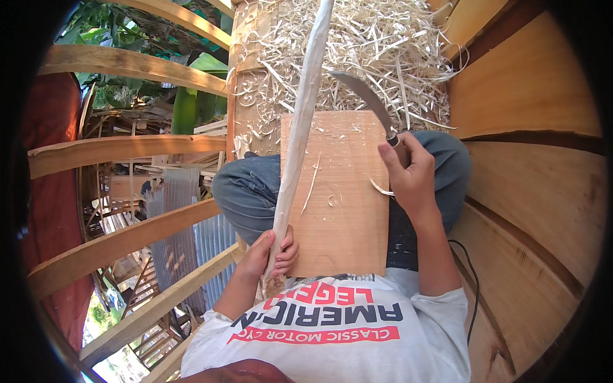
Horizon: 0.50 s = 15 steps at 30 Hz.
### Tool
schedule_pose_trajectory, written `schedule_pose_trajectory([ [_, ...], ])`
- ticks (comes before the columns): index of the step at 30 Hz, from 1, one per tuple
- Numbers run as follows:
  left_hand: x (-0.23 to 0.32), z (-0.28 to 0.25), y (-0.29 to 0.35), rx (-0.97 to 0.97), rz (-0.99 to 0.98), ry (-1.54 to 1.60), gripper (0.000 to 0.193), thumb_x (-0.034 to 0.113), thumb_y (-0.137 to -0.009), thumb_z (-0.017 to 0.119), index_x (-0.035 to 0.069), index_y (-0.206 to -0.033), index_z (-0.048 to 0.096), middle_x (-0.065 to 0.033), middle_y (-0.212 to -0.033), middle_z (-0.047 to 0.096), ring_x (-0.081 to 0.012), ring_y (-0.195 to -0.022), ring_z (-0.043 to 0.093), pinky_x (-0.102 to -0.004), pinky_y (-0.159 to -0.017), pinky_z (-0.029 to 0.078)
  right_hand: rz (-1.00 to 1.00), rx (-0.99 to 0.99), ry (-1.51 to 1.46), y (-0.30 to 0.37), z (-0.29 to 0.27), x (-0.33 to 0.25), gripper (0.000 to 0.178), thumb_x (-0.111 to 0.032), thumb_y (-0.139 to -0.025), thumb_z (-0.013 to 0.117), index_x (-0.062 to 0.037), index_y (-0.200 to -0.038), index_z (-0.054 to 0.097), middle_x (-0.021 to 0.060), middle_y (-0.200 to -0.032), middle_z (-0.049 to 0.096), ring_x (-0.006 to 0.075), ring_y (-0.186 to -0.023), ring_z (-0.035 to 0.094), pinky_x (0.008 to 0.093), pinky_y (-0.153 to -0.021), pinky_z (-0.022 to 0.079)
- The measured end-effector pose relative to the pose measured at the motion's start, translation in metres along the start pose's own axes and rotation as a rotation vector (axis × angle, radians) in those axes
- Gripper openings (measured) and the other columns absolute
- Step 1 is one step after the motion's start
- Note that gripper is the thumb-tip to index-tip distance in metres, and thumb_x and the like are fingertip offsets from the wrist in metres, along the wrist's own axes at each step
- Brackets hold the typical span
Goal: The person sits cross-legged on a wooden platform and uses a curved knife to shave a long, thin wooden stick. They repeatedly draw the knife along the stick to remove thin strips of wood, which accumulate on the platform.
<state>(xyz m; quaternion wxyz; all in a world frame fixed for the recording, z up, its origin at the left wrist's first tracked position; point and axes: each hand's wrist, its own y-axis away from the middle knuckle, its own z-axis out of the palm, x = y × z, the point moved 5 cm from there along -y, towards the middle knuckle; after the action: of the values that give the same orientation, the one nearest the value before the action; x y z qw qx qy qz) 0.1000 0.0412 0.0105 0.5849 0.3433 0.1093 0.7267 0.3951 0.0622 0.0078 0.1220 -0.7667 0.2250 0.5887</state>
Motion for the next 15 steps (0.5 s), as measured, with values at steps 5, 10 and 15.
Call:
schedule_pose_trajectory([
  [5, 0.002, 0.003, -0.011, -0.026, -0.056, -0.066, 0.046, 0.052, -0.097, 0.037, 0.010, -0.080, 0.035, 0.0032, -0.060, 0.032, -0.0035, -0.043, 0.030, -0.0180, -0.036, 0.027, -0.162, -0.209, 0.180, 0.038, 0.015, -0.029, 0.020, -0.015, -0.083, 0.069, 0.0007, -0.090, 0.057, 0.0090, -0.057, 0.050, 0.0150, -0.048, 0.051, 0.0294, -0.048, 0.040],
  [10, 0.003, 0.008, -0.015, -0.099, -0.042, -0.072, 0.044, 0.050, -0.098, 0.038, 0.011, -0.080, 0.035, 0.0036, -0.059, 0.031, -0.0030, -0.042, 0.027, -0.0179, -0.035, 0.023, -0.301, -0.325, 0.374, 0.055, 0.033, -0.026, 0.028, -0.024, -0.078, 0.075, -0.0034, -0.079, 0.056, 0.0094, -0.058, 0.055, 0.0249, -0.046, 0.057, 0.0326, -0.044, 0.043],
  [15, 0.005, 0.012, -0.013, -0.085, -0.016, -0.123, 0.042, 0.049, -0.097, 0.043, 0.011, -0.079, 0.035, 0.0036, -0.056, 0.029, -0.0027, -0.041, 0.025, -0.0187, -0.033, 0.020, -0.309, -0.264, 0.495, 0.051, 0.038, -0.024, 0.038, -0.031, -0.075, 0.076, -0.0072, -0.064, 0.049, 0.0064, -0.055, 0.052, 0.0234, -0.045, 0.054, 0.0325, -0.042, 0.041],
])
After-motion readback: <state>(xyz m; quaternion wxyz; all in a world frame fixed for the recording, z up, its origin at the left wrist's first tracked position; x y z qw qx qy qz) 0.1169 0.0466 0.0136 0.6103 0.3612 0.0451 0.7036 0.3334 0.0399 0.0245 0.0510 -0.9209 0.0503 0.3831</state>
